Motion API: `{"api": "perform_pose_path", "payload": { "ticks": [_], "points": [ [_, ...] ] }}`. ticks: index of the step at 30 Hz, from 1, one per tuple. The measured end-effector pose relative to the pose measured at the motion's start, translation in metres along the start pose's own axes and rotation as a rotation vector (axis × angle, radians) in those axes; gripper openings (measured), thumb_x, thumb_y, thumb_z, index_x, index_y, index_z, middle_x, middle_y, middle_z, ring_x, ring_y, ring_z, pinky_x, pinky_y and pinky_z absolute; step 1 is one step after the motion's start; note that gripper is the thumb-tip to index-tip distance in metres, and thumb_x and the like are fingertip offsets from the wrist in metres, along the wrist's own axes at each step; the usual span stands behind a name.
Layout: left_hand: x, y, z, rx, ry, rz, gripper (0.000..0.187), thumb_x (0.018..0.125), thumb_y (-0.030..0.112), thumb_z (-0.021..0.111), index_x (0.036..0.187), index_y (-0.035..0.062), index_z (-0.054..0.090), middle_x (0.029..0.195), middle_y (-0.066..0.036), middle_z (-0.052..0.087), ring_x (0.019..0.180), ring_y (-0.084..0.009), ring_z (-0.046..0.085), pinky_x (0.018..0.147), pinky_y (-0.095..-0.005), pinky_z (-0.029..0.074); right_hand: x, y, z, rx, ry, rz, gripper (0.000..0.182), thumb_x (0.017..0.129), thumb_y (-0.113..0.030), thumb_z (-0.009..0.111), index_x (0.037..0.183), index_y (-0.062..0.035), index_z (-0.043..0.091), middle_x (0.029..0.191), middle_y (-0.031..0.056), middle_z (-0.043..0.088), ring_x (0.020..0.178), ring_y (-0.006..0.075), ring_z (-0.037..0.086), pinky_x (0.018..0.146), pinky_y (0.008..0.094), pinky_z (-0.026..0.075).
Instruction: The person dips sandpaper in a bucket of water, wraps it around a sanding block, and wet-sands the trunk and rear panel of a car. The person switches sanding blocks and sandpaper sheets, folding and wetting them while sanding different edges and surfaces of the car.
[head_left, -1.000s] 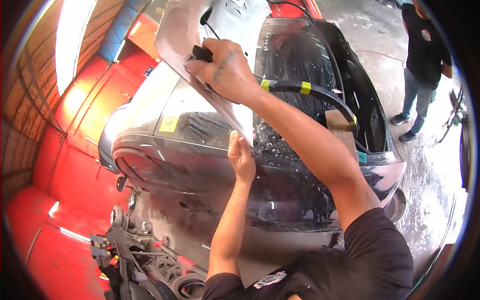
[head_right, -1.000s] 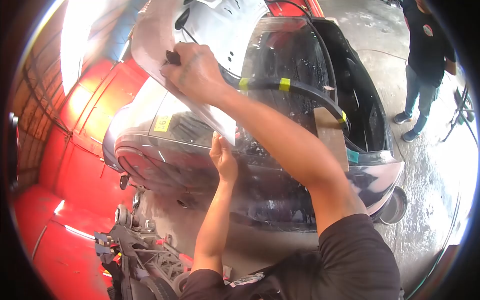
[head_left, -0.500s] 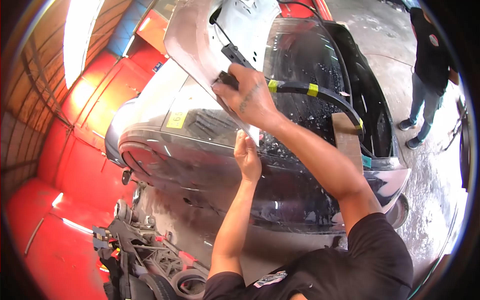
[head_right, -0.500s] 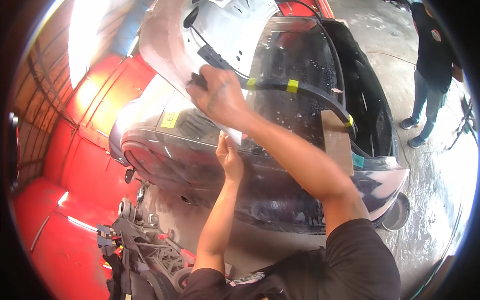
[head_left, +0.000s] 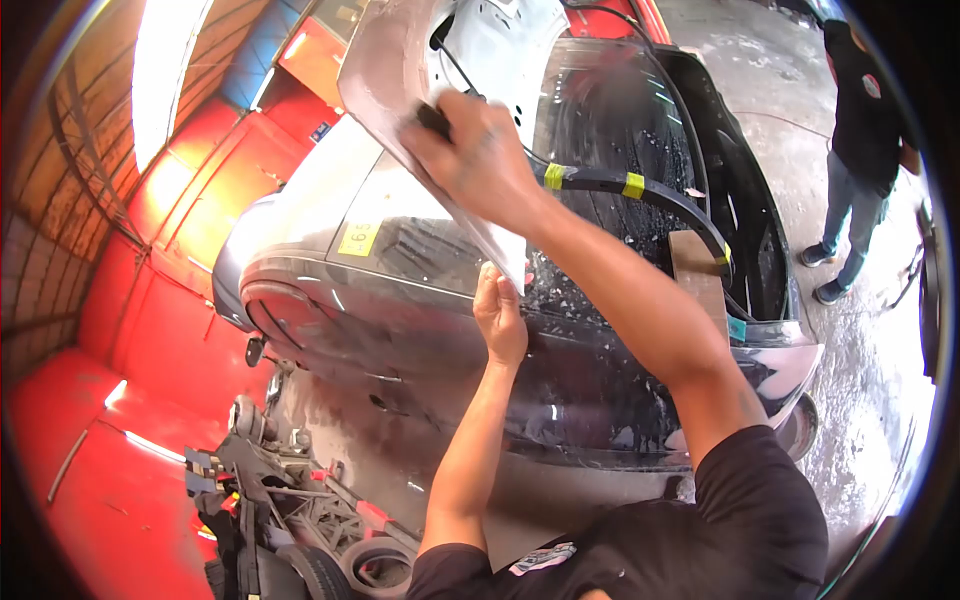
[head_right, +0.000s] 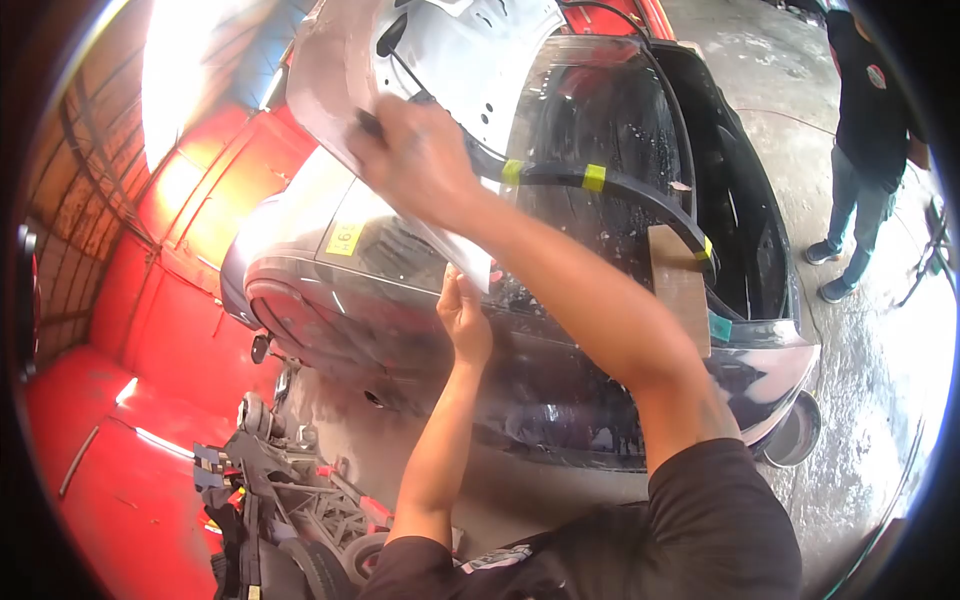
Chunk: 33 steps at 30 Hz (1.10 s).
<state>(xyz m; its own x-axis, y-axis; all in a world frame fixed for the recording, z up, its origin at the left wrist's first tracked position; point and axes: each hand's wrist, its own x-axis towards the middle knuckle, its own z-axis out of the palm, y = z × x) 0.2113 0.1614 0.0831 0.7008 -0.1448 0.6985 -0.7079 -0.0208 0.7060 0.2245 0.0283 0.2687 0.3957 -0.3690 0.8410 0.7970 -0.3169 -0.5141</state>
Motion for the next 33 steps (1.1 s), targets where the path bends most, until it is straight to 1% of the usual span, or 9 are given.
{"api": "perform_pose_path", "payload": {
  "ticks": [2, 6, 12, 15, 19, 22, 25, 26, 33],
  "points": [
    [0.003, -0.001, -0.006, 0.079, -0.021, -0.006, 0.039, 0.113, 0.032, 0.05, 0.116, -0.0031, 0.067, 0.108, -0.006, 0.061, 0.091, -0.0145, 0.06, 0.079, -0.0292, 0.051, -0.035, 0.018, -0.005, 0.103, -0.018, 0.055, 0.03, 0.089, -0.022, 0.076, 0.082, 0.004, 0.062, 0.066, 0.0215, 0.064, 0.055, 0.0326, 0.061, 0.057, 0.0433, 0.048],
    [0.005, -0.005, 0.003, -0.068, 0.015, 0.031, 0.038, 0.113, 0.03, 0.05, 0.115, -0.0042, 0.067, 0.109, -0.008, 0.061, 0.095, -0.0156, 0.062, 0.086, -0.0302, 0.056, 0.008, 0.0, 0.003, -0.055, 0.006, -0.021, 0.034, 0.089, -0.023, 0.077, 0.08, 0.0054, 0.061, 0.065, 0.0238, 0.061, 0.054, 0.0342, 0.059, 0.055, 0.0426, 0.046],
    [0.003, -0.009, -0.006, 0.01, -0.044, 0.029, 0.037, 0.113, 0.027, 0.048, 0.114, -0.0052, 0.066, 0.111, -0.008, 0.061, 0.098, -0.0154, 0.062, 0.085, -0.0309, 0.057, -0.041, 0.014, -0.004, 0.179, 0.041, 0.05, 0.038, 0.09, -0.025, 0.076, 0.08, 0.008, 0.061, 0.064, 0.0242, 0.06, 0.054, 0.0261, 0.058, 0.057, 0.0405, 0.047],
    [0.008, -0.006, -0.003, -0.011, -0.023, 0.045, 0.039, 0.114, 0.029, 0.047, 0.121, -0.0047, 0.065, 0.111, -0.007, 0.064, 0.098, -0.014, 0.062, 0.089, -0.0332, 0.057, -0.004, 0.012, -0.006, -0.019, -0.035, -0.051, 0.037, 0.089, -0.026, 0.077, 0.081, 0.0074, 0.062, 0.065, 0.0237, 0.062, 0.056, 0.0233, 0.059, 0.058, 0.0396, 0.048],
    [0.003, -0.01, -0.006, -0.011, -0.049, 0.024, 0.041, 0.114, 0.03, 0.046, 0.125, -0.0049, 0.064, 0.115, -0.008, 0.067, 0.099, -0.0144, 0.064, 0.09, -0.0348, 0.058, -0.012, 0.014, -0.008, 0.084, -0.051, 0.043, 0.038, 0.089, -0.027, 0.077, 0.087, 0.008, 0.064, 0.065, 0.0199, 0.061, 0.059, 0.0206, 0.059, 0.06, 0.0392, 0.048],
    [0.002, -0.012, -0.004, 0.033, -0.029, 0.034, 0.041, 0.114, 0.031, 0.047, 0.126, -0.0048, 0.063, 0.107, -0.006, 0.067, 0.095, -0.013, 0.064, 0.088, -0.0327, 0.057, -0.048, 0.024, -0.013, 0.202, -0.054, 0.06, 0.032, 0.09, -0.024, 0.077, 0.087, 0.0065, 0.065, 0.064, 0.0191, 0.062, 0.058, 0.0178, 0.057, 0.06, 0.0391, 0.047],
    [0.005, -0.001, 0.0, 0.01, -0.005, 0.018, 0.039, 0.114, 0.031, 0.048, 0.114, -0.0041, 0.066, 0.103, -0.004, 0.062, 0.09, -0.0113, 0.059, 0.079, -0.0275, 0.052, 0.004, 0.021, -0.002, 0.055, -0.078, -0.034, 0.032, 0.091, -0.023, 0.076, 0.085, 0.0053, 0.064, 0.064, 0.0173, 0.062, 0.059, 0.0171, 0.055, 0.059, 0.039, 0.047],
    [0.004, 0.003, 0.003, -0.018, 0.008, 0.011, 0.039, 0.113, 0.031, 0.049, 0.108, -0.0037, 0.067, 0.103, -0.004, 0.06, 0.088, -0.0107, 0.057, 0.074, -0.0254, 0.05, 0.016, 0.008, 0.001, 0.209, -0.076, 0.074, 0.035, 0.091, -0.026, 0.076, 0.082, 0.005, 0.062, 0.064, 0.017, 0.061, 0.058, 0.0193, 0.052, 0.058, 0.0395, 0.046],
    [0.003, -0.002, -0.009, 0.091, -0.026, 0.021, 0.04, 0.113, 0.03, 0.049, 0.109, -0.0034, 0.069, 0.098, -0.003, 0.057, 0.075, -0.0084, 0.046, 0.071, -0.0255, 0.047, -0.046, 0.031, -0.009, 0.125, -0.068, 0.059, 0.034, 0.091, -0.023, 0.077, 0.08, 0.0046, 0.06, 0.064, 0.0156, 0.061, 0.058, 0.0165, 0.051, 0.057, 0.0391, 0.046]
  ]
}}
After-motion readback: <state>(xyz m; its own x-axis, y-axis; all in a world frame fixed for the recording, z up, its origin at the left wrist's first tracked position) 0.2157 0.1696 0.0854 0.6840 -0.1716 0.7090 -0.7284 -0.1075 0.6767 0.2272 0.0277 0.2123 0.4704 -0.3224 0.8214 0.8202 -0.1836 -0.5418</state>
